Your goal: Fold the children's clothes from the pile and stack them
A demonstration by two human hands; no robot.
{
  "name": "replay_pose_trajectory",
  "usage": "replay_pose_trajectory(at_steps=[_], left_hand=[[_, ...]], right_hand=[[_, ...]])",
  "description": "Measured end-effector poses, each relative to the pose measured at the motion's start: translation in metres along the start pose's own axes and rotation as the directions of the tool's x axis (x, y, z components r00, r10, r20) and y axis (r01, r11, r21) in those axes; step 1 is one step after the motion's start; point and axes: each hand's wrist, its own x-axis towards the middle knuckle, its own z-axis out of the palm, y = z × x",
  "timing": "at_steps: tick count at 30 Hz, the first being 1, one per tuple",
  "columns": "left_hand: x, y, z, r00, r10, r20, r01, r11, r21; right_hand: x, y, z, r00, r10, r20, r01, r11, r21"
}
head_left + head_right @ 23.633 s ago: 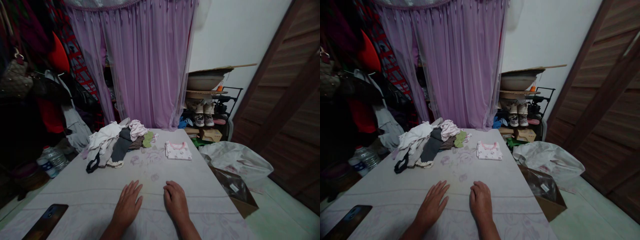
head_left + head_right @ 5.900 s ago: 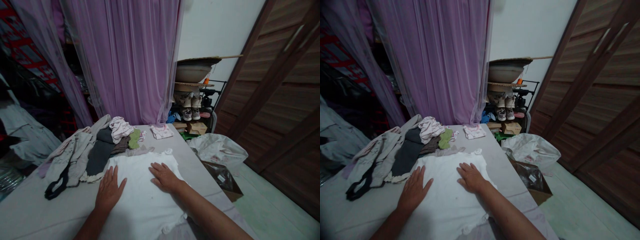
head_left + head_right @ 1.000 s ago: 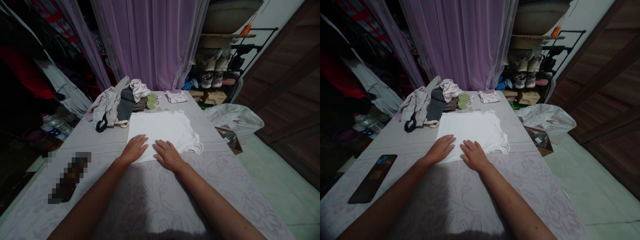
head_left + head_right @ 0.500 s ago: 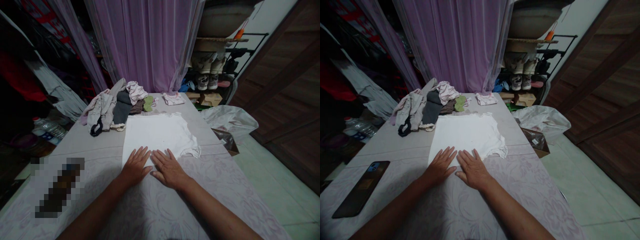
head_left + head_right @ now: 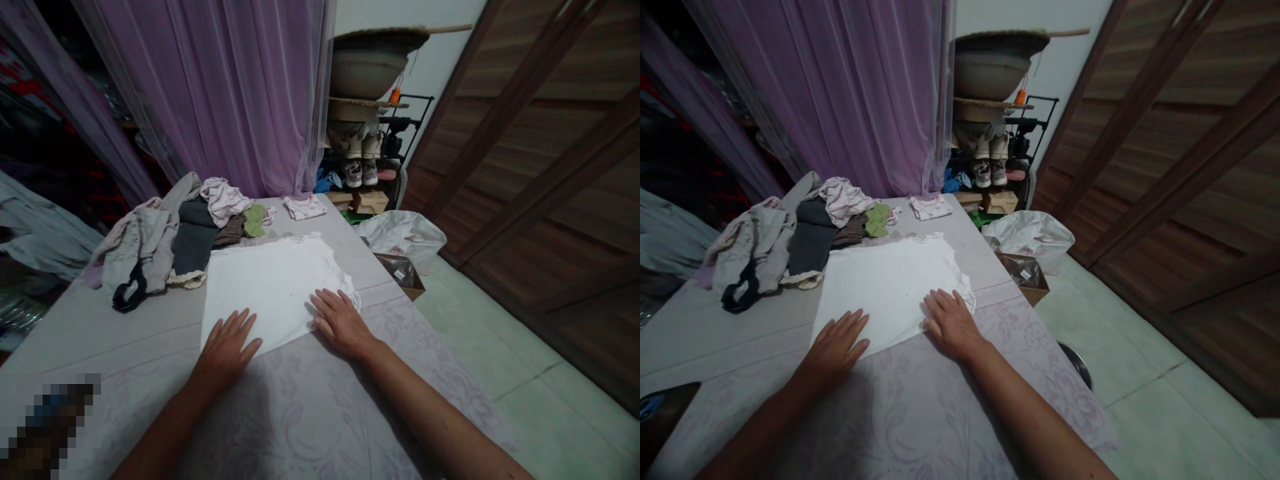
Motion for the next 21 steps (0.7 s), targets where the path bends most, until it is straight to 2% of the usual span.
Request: replay_pose_trajectory(at_steps=[3, 6, 10, 12, 16, 21], left_hand=[[0.016, 0.027, 0.004, 0.998, 0.068, 0.0, -0.068, 0.996, -0.057], [0.028, 0.054, 0.009, 0.989, 0.15, -0.013, -0.15, 0.982, -0.112], [0.05, 0.092, 0.005, 0.985, 0.162, -0.064, -0.172, 0.962, -0.214], [0.062, 0.111, -0.001, 0.99, 0.12, -0.071, -0.134, 0.958, -0.255], [0.083, 0.138, -0.012, 0.999, 0.042, -0.034, -0.048, 0.973, -0.225], [0.094, 0.145, -0.016, 0.999, 0.01, 0.033, -0.006, 0.993, -0.121]], right_hand=[[0.0, 0.028, -0.005, 0.992, 0.115, -0.045, -0.116, 0.993, -0.018], [-0.011, 0.058, -0.01, 0.975, 0.202, -0.088, -0.199, 0.979, 0.044], [-0.025, 0.084, -0.015, 0.908, 0.409, -0.089, -0.382, 0.896, 0.224], [-0.025, 0.088, -0.017, 0.873, 0.485, -0.058, -0.45, 0.846, 0.287], [-0.015, 0.086, -0.017, 0.851, 0.525, -0.001, -0.499, 0.808, 0.313], [-0.008, 0.083, -0.011, 0.789, 0.61, -0.08, -0.538, 0.748, 0.388]])
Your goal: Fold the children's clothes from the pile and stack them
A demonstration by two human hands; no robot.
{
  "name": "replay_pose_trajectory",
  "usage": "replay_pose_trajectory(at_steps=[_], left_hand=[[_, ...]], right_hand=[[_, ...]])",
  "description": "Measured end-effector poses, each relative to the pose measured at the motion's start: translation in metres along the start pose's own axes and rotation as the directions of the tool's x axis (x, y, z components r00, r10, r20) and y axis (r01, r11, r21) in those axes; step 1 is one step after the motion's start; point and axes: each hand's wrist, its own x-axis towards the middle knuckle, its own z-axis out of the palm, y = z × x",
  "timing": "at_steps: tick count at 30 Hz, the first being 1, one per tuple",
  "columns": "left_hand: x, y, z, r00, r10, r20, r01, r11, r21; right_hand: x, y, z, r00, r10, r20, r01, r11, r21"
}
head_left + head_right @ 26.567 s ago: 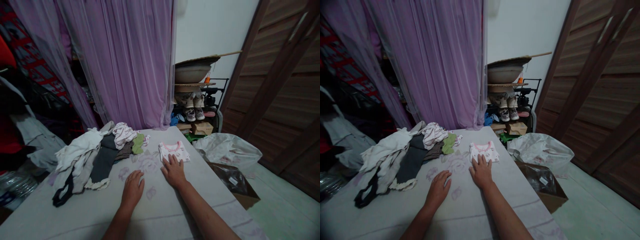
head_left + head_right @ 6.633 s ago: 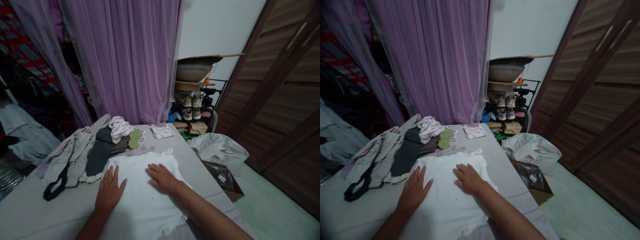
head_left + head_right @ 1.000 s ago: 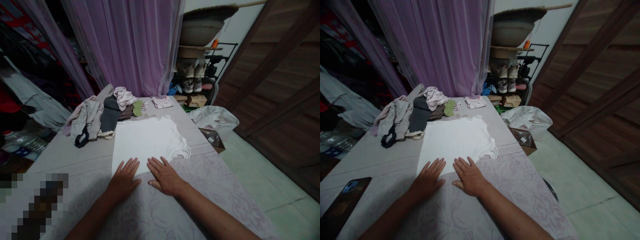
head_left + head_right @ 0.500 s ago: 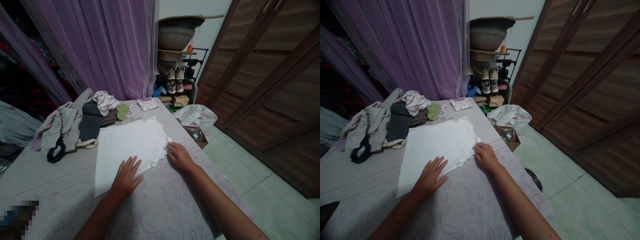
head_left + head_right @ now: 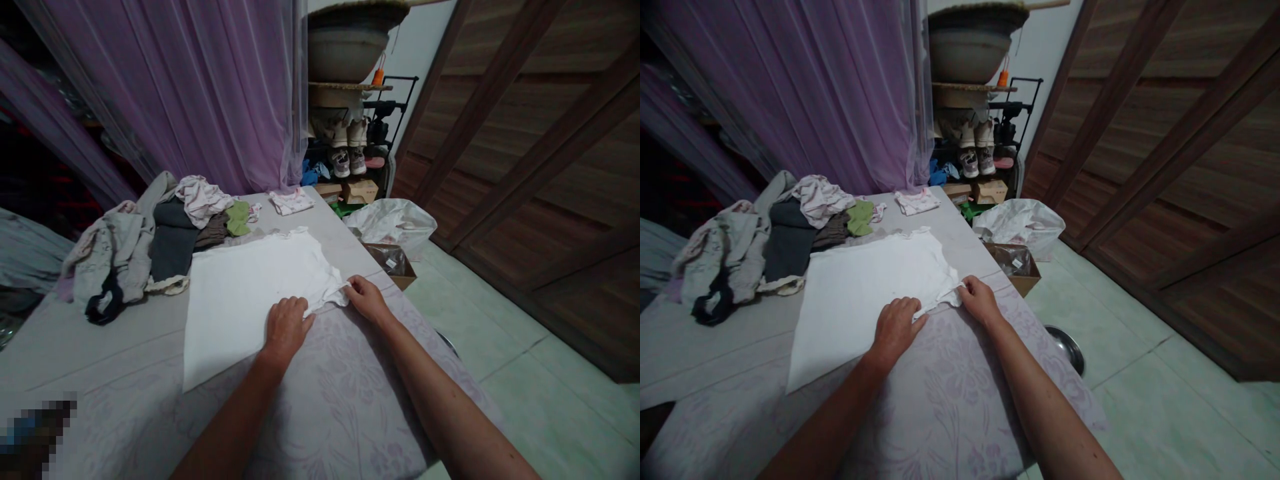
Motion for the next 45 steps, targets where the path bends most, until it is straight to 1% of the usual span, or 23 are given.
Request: replay_pose_trajectory(at_steps=[2, 4, 6, 9, 12, 16, 19, 22, 25, 28, 32, 35, 38, 40, 43, 45], left_hand=[[0.002, -0.002, -0.002, 1.0, -0.012, 0.013, 0.012, 1.0, 0.019], [0.005, -0.005, -0.005, 0.999, -0.031, 0.014, 0.031, 1.0, 0.004], [0.007, -0.008, -0.008, 0.998, -0.044, 0.033, 0.046, 0.998, -0.049], [0.011, -0.014, -0.011, 0.993, -0.068, 0.098, 0.085, 0.98, -0.182], [0.015, -0.019, -0.012, 0.985, -0.104, 0.139, 0.139, 0.951, -0.275], [0.017, -0.02, -0.013, 0.981, -0.129, 0.144, 0.165, 0.949, -0.268], [0.013, -0.018, -0.014, 0.985, -0.059, 0.165, 0.104, 0.955, -0.278], [0.006, -0.015, -0.014, 0.99, 0.037, 0.134, -0.001, 0.967, -0.255], [0.002, -0.013, -0.013, 0.993, 0.058, 0.106, -0.036, 0.978, -0.203], [0.001, -0.012, -0.012, 0.995, 0.044, 0.094, -0.028, 0.985, -0.171], [0.001, -0.014, -0.008, 0.997, 0.021, 0.079, -0.01, 0.99, -0.143], [-0.002, -0.018, -0.002, 0.997, 0.064, 0.051, -0.057, 0.99, -0.129], [-0.009, -0.023, 0.003, 0.989, 0.145, 0.021, -0.141, 0.982, -0.126], [-0.014, -0.025, 0.006, 0.982, 0.187, -0.006, -0.186, 0.973, -0.137], [-0.021, -0.027, 0.007, 0.981, 0.188, -0.057, -0.195, 0.967, -0.164], [-0.023, -0.027, 0.007, 0.983, 0.17, -0.063, -0.178, 0.969, -0.172]], right_hand=[[-0.003, 0.0, 0.003, 1.0, 0.006, -0.026, -0.007, 0.999, -0.046], [-0.006, 0.0, 0.005, 0.999, -0.01, -0.036, 0.006, 0.995, -0.098], [-0.009, 0.001, 0.007, 0.998, -0.026, -0.06, 0.019, 0.993, -0.116], [-0.011, 0.005, 0.011, 0.993, -0.052, -0.109, 0.042, 0.995, -0.093], [-0.011, 0.009, 0.012, 0.985, -0.108, -0.138, 0.102, 0.994, -0.049], [-0.014, 0.011, 0.011, 0.97, -0.198, -0.141, 0.189, 0.979, -0.072], [-0.018, 0.011, 0.008, 0.96, -0.259, -0.103, 0.248, 0.963, -0.111], [-0.02, 0.008, 0.008, 0.937, -0.33, -0.114, 0.318, 0.941, -0.113], [-0.02, 0.003, 0.01, 0.912, -0.392, -0.12, 0.376, 0.917, -0.135], [-0.018, -0.002, 0.011, 0.918, -0.393, -0.05, 0.382, 0.912, -0.15], [-0.014, 0.002, 0.008, 0.931, -0.366, 0.006, 0.365, 0.927, -0.086], [-0.013, 0.01, 0.003, 0.937, -0.348, 0.022, 0.349, 0.933, -0.091], [-0.015, 0.015, -0.004, 0.93, -0.363, 0.063, 0.368, 0.916, -0.159], [-0.017, 0.014, -0.008, 0.923, -0.37, 0.102, 0.384, 0.901, -0.203], [-0.021, 0.006, -0.014, 0.923, -0.369, 0.11, 0.385, 0.89, -0.245], [-0.024, -0.002, -0.015, 0.909, -0.403, 0.104, 0.416, 0.876, -0.242]])
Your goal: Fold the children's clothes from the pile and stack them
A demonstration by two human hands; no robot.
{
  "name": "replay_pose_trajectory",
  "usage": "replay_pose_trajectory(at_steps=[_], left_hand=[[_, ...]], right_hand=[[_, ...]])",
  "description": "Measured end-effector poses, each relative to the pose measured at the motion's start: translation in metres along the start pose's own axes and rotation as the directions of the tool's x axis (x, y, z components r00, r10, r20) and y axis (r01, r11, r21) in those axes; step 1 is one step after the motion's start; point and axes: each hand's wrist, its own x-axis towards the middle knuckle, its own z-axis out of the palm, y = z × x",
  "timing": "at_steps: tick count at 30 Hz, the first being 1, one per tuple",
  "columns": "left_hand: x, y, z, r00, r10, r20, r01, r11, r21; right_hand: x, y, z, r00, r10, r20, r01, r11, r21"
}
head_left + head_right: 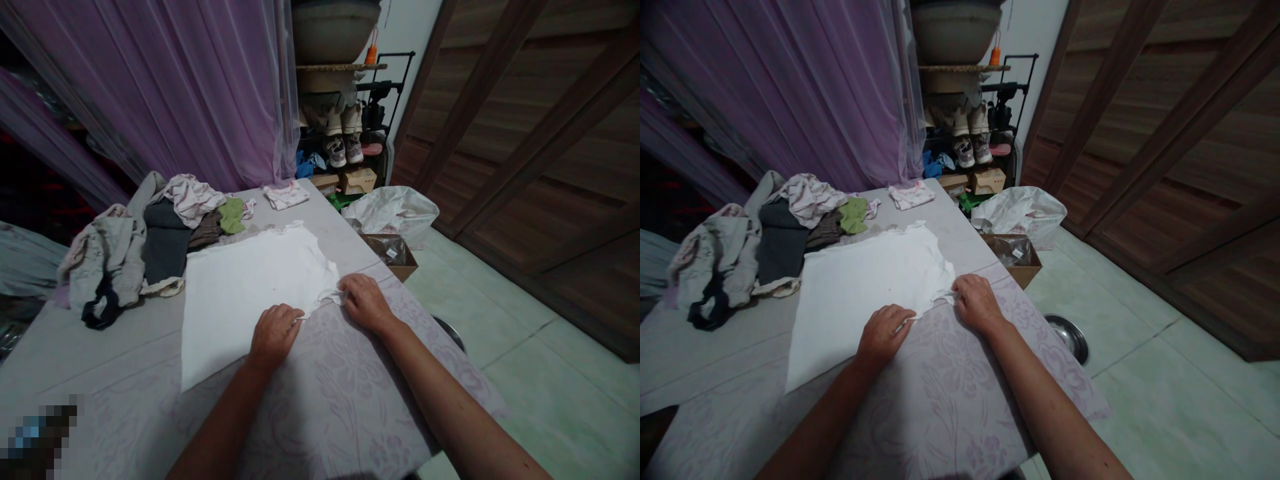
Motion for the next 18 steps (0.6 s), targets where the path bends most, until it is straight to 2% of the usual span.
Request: replay_pose_trajectory(at_steps=[4, 11, 15, 18], left_hand=[[0.001, 0.001, 0.0, 1.0, -0.004, 0.012, 0.004, 1.0, -0.004], [0.0, 0.003, -0.004, 0.999, -0.031, 0.02, 0.031, 0.999, -0.037], [0.007, 0.001, -0.017, 0.991, 0.071, 0.113, -0.066, 0.997, -0.043], [0.025, -0.005, -0.024, 0.991, 0.093, 0.092, -0.089, 0.995, -0.047]], right_hand=[[0.003, -0.013, 0.005, 0.997, -0.079, 0.017, 0.079, 0.997, 0.01], [0.007, -0.009, 0.018, 0.998, 0.063, 0.022, -0.064, 0.997, 0.032], [0.004, -0.004, 0.014, 0.998, 0.028, 0.053, -0.031, 0.999, 0.044], [-0.002, -0.003, 0.011, 0.999, -0.027, 0.045, 0.024, 0.998, 0.058]])
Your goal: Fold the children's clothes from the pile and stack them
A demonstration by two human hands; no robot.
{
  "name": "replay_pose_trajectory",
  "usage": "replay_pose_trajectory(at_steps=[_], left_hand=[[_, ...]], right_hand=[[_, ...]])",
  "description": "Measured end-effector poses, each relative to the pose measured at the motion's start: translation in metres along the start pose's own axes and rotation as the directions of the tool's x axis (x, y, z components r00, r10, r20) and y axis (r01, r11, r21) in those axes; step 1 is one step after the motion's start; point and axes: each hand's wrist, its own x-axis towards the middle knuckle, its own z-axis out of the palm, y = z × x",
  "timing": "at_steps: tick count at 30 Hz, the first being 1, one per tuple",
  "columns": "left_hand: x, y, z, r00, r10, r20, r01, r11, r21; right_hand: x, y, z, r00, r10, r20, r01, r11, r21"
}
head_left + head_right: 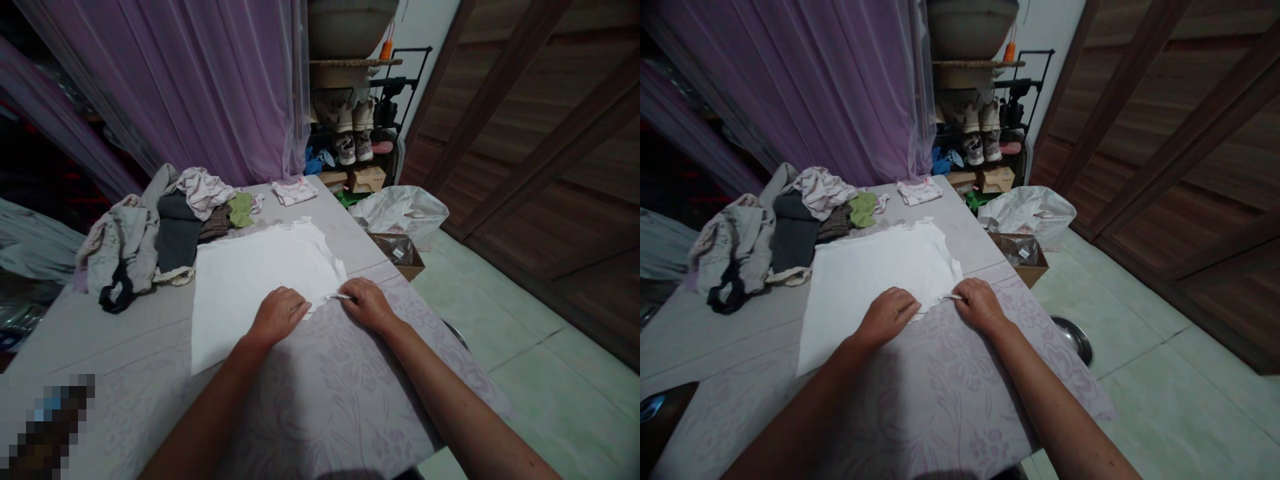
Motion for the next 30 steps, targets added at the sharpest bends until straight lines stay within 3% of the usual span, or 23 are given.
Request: replay_pose_trajectory(at_steps=[3, 7, 12, 17, 19, 22, 25, 27, 30], left_hand=[[0.026, -0.01, 0.003, 0.999, 0.009, -0.031, -0.011, 0.998, -0.064], [0.051, -0.019, 0.019, 0.99, -0.023, 0.14, 0.033, 0.997, -0.076], [0.052, -0.02, 0.027, 0.974, -0.048, 0.221, 0.062, 0.997, -0.054], [0.051, -0.019, 0.025, 0.957, -0.021, 0.289, 0.016, 1.0, 0.019], [0.052, -0.018, 0.024, 0.947, -0.018, 0.32, 0.005, 0.999, 0.041], [0.052, -0.017, 0.025, 0.944, -0.025, 0.329, 0.004, 0.998, 0.064], [0.052, -0.017, 0.027, 0.949, -0.023, 0.313, 0.002, 0.998, 0.068], [0.051, -0.017, 0.029, 0.957, -0.013, 0.289, -0.004, 0.998, 0.058], [0.051, -0.018, 0.032, 0.972, -0.016, 0.233, 0.005, 0.999, 0.047]], right_hand=[[-0.005, 0.0, 0.001, 1.0, -0.015, -0.026, 0.016, 1.0, 0.013], [-0.012, 0.003, 0.002, 0.995, -0.09, -0.043, 0.09, 0.996, -0.009], [-0.021, 0.007, 0.001, 0.972, -0.229, -0.057, 0.224, 0.971, -0.084], [-0.029, 0.015, -0.001, 0.954, -0.279, -0.112, 0.268, 0.958, -0.103], [-0.026, 0.018, -0.002, 0.958, -0.249, -0.143, 0.244, 0.968, -0.054], [-0.008, 0.013, -0.004, 0.962, -0.101, -0.253, 0.126, 0.988, 0.084], [0.028, -0.01, 0.005, 0.923, 0.078, -0.377, 0.03, 0.962, 0.272], [0.055, -0.03, 0.02, 0.922, 0.124, -0.367, 0.021, 0.931, 0.365], [0.088, -0.048, 0.049, 0.961, 0.176, -0.215, -0.068, 0.899, 0.432]])
